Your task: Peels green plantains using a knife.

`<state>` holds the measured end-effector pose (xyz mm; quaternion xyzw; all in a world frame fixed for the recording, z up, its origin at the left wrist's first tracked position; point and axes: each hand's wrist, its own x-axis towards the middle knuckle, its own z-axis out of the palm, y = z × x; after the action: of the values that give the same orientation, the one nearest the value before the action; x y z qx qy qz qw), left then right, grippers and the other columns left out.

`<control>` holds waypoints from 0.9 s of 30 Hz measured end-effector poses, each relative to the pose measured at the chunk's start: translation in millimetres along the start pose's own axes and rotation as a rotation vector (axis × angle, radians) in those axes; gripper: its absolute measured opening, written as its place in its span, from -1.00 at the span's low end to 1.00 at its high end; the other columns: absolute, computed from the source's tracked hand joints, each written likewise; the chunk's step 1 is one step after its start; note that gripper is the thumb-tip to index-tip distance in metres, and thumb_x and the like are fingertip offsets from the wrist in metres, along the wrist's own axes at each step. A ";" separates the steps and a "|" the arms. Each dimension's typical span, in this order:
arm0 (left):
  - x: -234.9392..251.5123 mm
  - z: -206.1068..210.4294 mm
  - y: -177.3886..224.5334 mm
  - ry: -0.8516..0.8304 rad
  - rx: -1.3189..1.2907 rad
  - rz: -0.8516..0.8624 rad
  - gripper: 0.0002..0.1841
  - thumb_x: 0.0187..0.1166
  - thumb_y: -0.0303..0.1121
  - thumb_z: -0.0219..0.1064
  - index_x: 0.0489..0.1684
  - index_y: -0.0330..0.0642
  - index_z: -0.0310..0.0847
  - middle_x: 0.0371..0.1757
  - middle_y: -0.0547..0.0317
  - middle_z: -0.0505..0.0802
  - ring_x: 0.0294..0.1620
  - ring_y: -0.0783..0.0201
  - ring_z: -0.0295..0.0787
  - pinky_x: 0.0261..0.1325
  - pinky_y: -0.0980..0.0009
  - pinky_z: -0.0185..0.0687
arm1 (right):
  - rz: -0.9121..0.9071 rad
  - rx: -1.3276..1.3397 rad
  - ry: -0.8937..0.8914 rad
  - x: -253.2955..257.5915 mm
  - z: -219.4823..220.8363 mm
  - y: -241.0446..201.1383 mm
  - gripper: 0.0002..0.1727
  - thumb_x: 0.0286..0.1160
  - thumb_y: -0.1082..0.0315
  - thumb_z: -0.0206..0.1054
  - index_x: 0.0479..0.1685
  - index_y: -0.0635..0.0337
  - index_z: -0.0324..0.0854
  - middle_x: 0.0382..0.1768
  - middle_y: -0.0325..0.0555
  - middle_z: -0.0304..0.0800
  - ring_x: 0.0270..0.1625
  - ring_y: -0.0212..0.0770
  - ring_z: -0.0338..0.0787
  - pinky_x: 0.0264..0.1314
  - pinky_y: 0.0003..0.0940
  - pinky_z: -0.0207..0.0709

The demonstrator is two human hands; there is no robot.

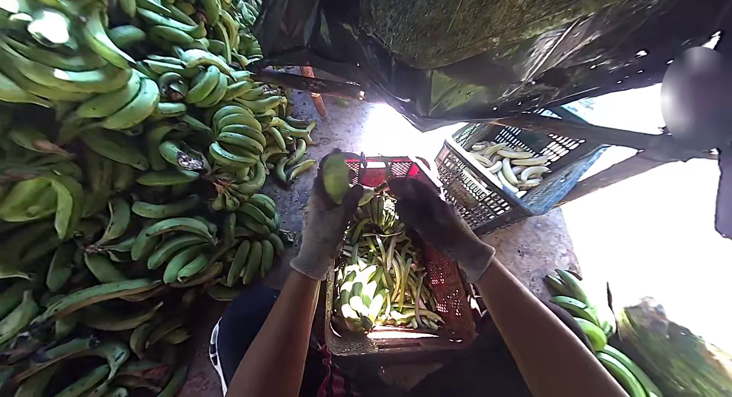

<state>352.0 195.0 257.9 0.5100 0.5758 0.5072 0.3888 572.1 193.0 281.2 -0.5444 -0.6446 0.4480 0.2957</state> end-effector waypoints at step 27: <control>-1.8 -23.8 -0.8 -0.069 0.062 -0.074 -0.33 0.51 0.16 0.40 0.67 0.46 0.31 0.13 0.18 0.81 -0.17 0.25 0.78 -0.25 0.18 0.73 | -0.400 -0.588 -0.313 -14.5 0.0 24.9 -0.38 0.45 -0.16 0.39 0.53 -0.22 0.60 0.04 -0.14 0.84 0.02 -0.19 0.84 0.08 -0.04 0.72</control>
<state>329.2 188.8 261.4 0.5171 0.5960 0.4566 0.4110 586.4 179.2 260.4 -0.3947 -0.8762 0.2553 0.1065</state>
